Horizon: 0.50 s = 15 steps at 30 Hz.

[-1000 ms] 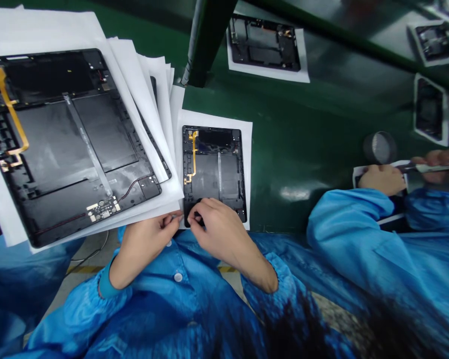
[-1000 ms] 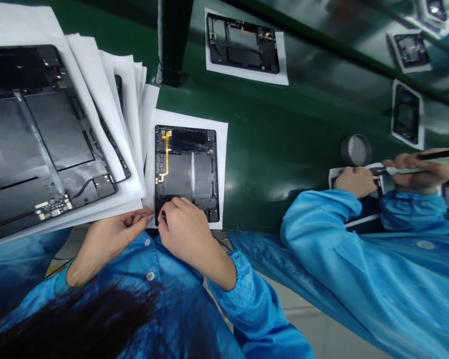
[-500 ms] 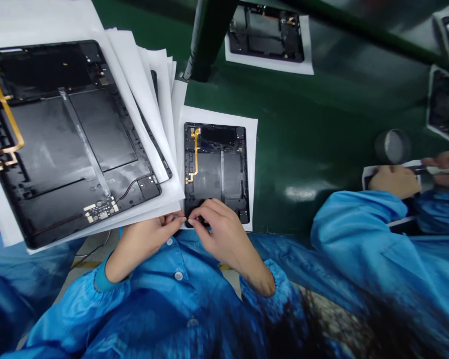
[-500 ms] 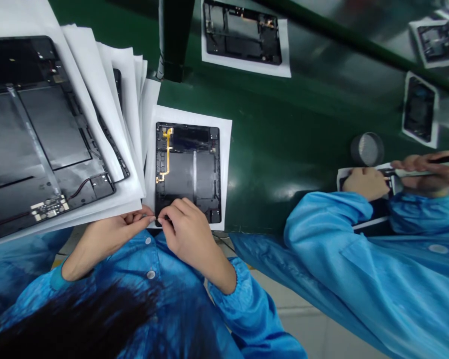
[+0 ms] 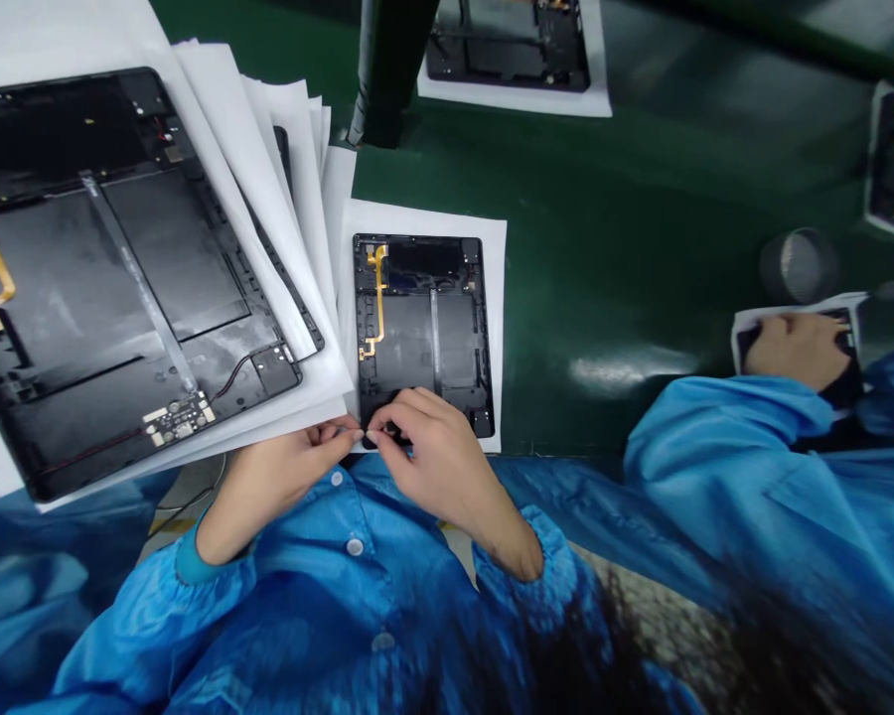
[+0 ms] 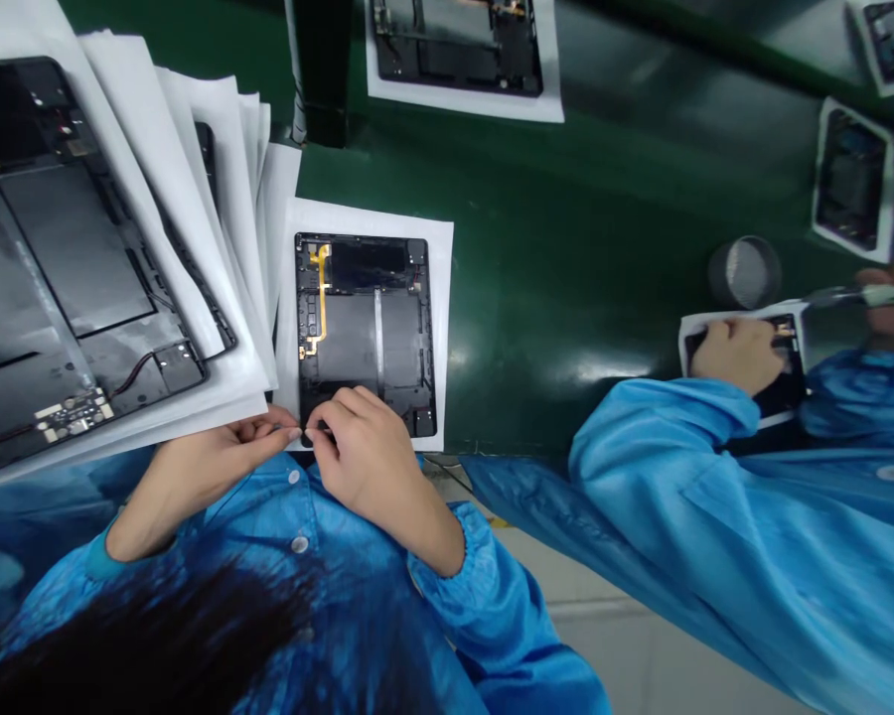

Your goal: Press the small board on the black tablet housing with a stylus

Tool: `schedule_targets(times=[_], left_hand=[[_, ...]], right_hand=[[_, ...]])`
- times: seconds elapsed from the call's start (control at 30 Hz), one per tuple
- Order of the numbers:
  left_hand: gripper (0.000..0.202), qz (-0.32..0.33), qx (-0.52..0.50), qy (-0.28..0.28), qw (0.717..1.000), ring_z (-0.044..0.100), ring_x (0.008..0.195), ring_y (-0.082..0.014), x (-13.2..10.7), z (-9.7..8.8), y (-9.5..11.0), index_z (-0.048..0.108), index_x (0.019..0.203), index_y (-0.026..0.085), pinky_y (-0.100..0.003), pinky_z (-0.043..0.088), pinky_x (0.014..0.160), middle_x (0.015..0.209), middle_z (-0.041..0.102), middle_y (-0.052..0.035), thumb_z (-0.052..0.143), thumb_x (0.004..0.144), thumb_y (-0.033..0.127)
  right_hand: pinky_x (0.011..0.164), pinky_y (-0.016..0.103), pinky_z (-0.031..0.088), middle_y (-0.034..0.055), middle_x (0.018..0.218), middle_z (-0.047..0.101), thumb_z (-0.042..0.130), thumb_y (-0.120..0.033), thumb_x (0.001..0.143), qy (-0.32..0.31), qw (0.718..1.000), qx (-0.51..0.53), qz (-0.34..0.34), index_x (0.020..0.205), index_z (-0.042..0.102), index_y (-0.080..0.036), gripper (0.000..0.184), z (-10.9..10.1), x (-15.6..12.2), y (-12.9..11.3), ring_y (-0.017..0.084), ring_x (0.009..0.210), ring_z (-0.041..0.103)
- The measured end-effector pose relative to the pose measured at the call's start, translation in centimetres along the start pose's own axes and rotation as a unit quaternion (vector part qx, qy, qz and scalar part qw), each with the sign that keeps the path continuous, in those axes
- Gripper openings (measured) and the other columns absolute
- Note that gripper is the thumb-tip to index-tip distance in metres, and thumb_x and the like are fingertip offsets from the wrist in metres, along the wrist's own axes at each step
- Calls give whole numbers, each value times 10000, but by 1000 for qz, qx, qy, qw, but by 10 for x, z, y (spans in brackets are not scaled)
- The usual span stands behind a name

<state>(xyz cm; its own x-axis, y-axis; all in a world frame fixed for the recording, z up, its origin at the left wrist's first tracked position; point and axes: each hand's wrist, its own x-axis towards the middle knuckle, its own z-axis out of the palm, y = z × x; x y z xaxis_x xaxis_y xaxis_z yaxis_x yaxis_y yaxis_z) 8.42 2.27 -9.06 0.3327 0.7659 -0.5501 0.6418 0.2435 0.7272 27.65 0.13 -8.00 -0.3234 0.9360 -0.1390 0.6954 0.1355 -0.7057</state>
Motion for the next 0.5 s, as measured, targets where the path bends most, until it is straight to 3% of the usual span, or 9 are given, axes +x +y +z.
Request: schedule_targets(times=[0.23, 0.5], left_hand=[[603, 2, -11, 22, 1000, 459, 546, -68, 0, 1, 6, 718, 784, 208, -287, 438, 559, 579, 464, 37, 350, 837, 683], [698, -37, 7, 7, 999, 509, 605, -18, 0, 7, 3, 669, 845, 168, -191, 360, 573, 606, 505, 108, 213, 793, 694]], right_hand=[[762, 321, 457, 24, 838, 658, 588, -117, 924, 12, 1000, 12, 1, 884, 679, -196, 127, 1, -2, 0, 190, 839, 578], [755, 330, 475, 25, 850, 655, 569, -142, 960, 41, 998, 10, -39, 904, 668, -186, 122, 6, -6, 6, 187, 831, 563]])
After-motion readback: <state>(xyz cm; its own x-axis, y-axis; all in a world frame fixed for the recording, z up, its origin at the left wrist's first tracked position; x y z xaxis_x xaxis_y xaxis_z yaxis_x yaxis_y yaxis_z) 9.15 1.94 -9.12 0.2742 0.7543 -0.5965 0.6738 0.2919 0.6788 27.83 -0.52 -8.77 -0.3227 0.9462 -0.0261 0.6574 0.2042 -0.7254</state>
